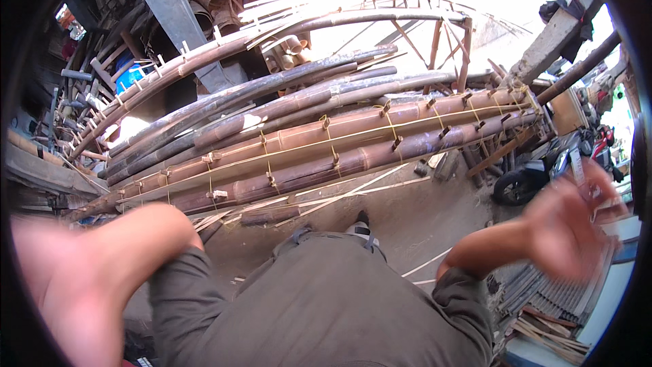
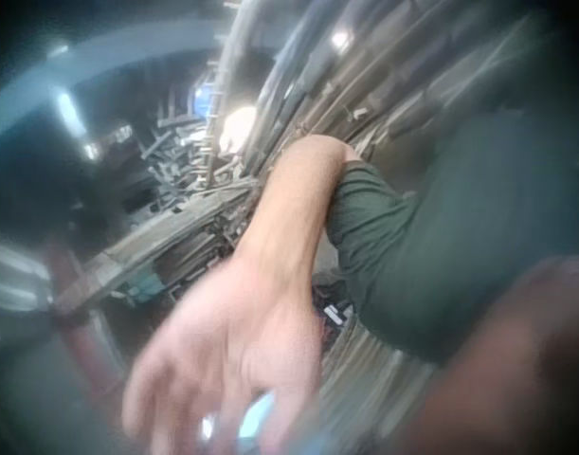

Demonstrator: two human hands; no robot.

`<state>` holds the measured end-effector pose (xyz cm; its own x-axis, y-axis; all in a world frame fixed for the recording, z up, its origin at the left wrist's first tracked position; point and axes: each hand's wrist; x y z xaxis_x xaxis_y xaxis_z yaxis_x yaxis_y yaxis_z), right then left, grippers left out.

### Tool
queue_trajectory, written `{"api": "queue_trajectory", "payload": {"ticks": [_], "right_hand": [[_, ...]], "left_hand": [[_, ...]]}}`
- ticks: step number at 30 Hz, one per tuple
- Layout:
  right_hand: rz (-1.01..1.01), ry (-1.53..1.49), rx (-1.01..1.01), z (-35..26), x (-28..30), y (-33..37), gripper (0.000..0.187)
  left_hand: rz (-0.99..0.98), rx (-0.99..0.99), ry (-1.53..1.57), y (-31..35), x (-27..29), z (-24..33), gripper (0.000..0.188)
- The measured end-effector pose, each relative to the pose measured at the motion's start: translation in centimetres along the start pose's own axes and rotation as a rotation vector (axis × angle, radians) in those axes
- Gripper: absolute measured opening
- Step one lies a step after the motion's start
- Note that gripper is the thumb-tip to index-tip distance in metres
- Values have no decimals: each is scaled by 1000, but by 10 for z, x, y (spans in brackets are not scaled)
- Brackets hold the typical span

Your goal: The person ties thin bamboo strips to a horizontal rack of larger bamboo poles using yellow string. They repeatedly wrap the string around the poles and secure it with knots, moving along the rack to tie multiple sections.

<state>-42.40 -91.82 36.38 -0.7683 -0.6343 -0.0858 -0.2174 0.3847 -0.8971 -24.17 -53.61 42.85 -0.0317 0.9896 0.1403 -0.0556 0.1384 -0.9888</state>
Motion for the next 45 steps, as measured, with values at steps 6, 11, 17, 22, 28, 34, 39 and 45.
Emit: {"api": "queue_trajectory", "payload": {"ticks": [6, 11, 17, 22, 28, 34, 39, 45], "right_hand": [[-166, -319, -1414, 124, -50, 291, 25], [-326, -650, -1813, 101, -123, 359, 35], [969, -663, -1464, 150, -160, 327, 19], [-524, -351, -1043, 131, -259, 257, 31], [-1101, 516, -788, 279, -242, 235, 67], [-1134, -546, -1072, 165, -176, 192, 42], [-883, -282, -701, 156, -130, 352, 43], [-1072, -36, -567, 146, -138, 345, 39]], "left_hand": [[-558, 933, -63, 232, -116, -81, 36], [-1022, 789, -252, 363, -179, -99, 44], [-1183, 805, -382, 375, -221, -99, 20], [-996, 845, -263, 419, -216, -104, 33], [-1095, 925, -190, 388, -225, -112, 25], [-1142, 944, -312, 392, -214, -112, 22], [-1117, 931, -295, 368, -228, -109, 22], [-622, 1122, -51, 333, -291, -215, 28]]}}
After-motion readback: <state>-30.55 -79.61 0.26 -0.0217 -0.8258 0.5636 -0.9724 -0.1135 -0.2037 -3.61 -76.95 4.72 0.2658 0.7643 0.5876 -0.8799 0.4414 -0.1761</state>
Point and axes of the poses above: each hand's wrist, its own y-axis away from the middle knuckle, its own x-axis out of the back of the hand, z = x × y, and after that the axes turned 11 degrees about -y, right-handed
